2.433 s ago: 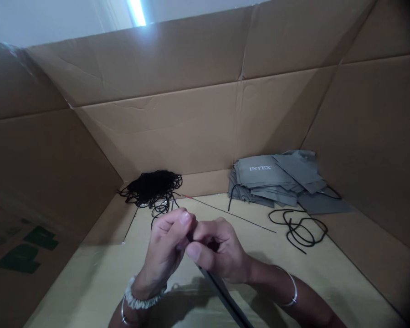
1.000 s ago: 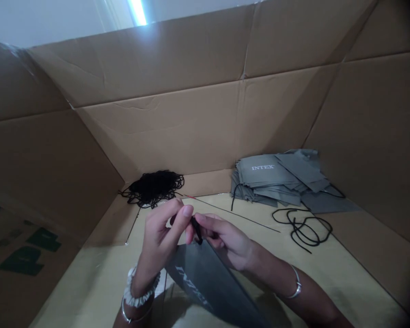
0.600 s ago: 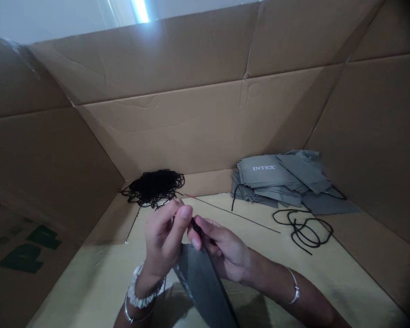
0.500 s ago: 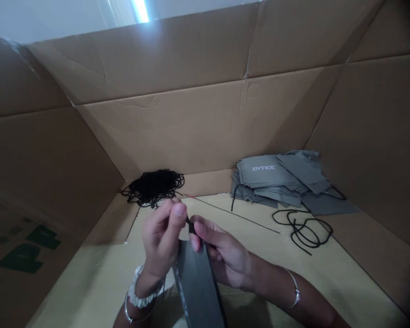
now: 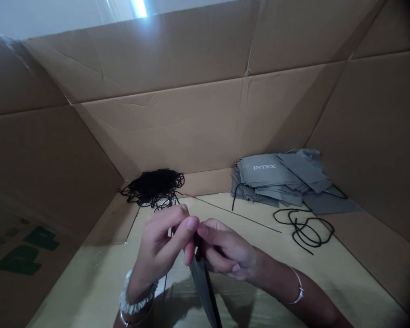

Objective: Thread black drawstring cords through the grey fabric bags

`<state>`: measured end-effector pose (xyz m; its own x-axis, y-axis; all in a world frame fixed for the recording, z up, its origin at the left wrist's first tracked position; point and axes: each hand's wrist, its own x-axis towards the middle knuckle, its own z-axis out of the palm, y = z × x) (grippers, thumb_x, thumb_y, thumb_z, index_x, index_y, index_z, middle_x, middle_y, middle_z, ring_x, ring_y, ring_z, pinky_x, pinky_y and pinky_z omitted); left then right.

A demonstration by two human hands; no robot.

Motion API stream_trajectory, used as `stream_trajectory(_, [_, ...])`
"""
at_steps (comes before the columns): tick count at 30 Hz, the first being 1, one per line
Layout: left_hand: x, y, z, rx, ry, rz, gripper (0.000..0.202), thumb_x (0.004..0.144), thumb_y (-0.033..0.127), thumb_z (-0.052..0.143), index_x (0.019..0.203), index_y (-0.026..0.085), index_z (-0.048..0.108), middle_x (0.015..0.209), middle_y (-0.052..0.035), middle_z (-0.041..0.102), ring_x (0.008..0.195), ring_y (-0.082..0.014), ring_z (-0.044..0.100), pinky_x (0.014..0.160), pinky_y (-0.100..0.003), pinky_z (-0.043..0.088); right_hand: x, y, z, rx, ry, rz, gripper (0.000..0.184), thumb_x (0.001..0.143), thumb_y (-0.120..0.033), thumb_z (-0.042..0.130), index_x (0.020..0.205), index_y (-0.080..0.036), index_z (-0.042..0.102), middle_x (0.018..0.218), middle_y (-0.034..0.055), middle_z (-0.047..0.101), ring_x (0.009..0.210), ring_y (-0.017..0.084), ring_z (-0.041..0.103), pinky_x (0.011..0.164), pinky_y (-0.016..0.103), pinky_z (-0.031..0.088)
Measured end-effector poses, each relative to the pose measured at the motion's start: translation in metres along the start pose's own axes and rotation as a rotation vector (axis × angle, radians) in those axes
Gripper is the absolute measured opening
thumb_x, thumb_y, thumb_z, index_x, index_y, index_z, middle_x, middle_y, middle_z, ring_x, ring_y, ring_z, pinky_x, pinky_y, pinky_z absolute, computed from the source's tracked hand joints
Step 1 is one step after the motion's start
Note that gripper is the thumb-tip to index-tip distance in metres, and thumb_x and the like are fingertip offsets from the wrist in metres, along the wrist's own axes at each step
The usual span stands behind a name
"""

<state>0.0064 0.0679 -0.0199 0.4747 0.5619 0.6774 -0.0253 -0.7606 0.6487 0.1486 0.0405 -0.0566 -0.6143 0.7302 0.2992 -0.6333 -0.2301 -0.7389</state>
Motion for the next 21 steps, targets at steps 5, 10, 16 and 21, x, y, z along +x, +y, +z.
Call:
stream_trajectory(5, [0.001,0.000,0.005,-0.003,0.115,-0.038,0.036,0.099,0.018,0.048,0.064,0.017,0.039,0.055,0.0041,0.036,0.053,-0.0083,0.035,0.050,-0.024,0.029,0.000,0.004,0.006,0.085,0.043,-0.041,0.045,0.091,-0.051,0.059,0.070,-0.011,0.061,0.030,-0.0115,0.036,0.023,0.001,0.019,0.032,0.018,0.014])
stream_trajectory(10, [-0.002,0.001,0.013,-0.067,0.179,-0.073,0.038,0.099,0.023,0.047,0.064,0.017,0.034,0.058,0.0034,0.031,0.054,-0.0091,0.032,0.049,-0.025,0.027,-0.001,0.009,0.011,0.059,0.086,-0.083,0.046,0.090,-0.050,0.061,0.065,-0.012,0.060,0.031,-0.0106,0.036,0.023,0.001,0.020,0.032,0.019,0.013])
stream_trajectory(16, [-0.002,-0.011,0.015,-0.028,0.304,-0.206,0.043,0.096,0.031,0.053,0.059,0.016,0.038,0.055,0.0034,0.034,0.051,-0.0074,0.033,0.045,-0.021,0.028,0.003,-0.002,0.002,-0.082,0.182,-0.088,0.047,0.087,-0.055,0.061,0.066,-0.014,0.057,0.046,-0.0073,0.045,0.031,0.001,0.020,0.034,0.021,0.009])
stream_trajectory(21, [0.009,-0.024,0.012,-0.221,0.525,-0.304,0.041,0.093,0.038,0.058,0.060,0.016,0.048,0.049,0.0062,0.034,0.037,-0.0041,0.030,0.034,-0.017,0.024,0.006,-0.017,-0.016,-0.595,0.370,-0.150,0.055,0.070,-0.035,0.083,0.115,-0.021,0.054,0.066,-0.0087,0.040,0.055,0.007,0.032,0.051,0.021,0.025])
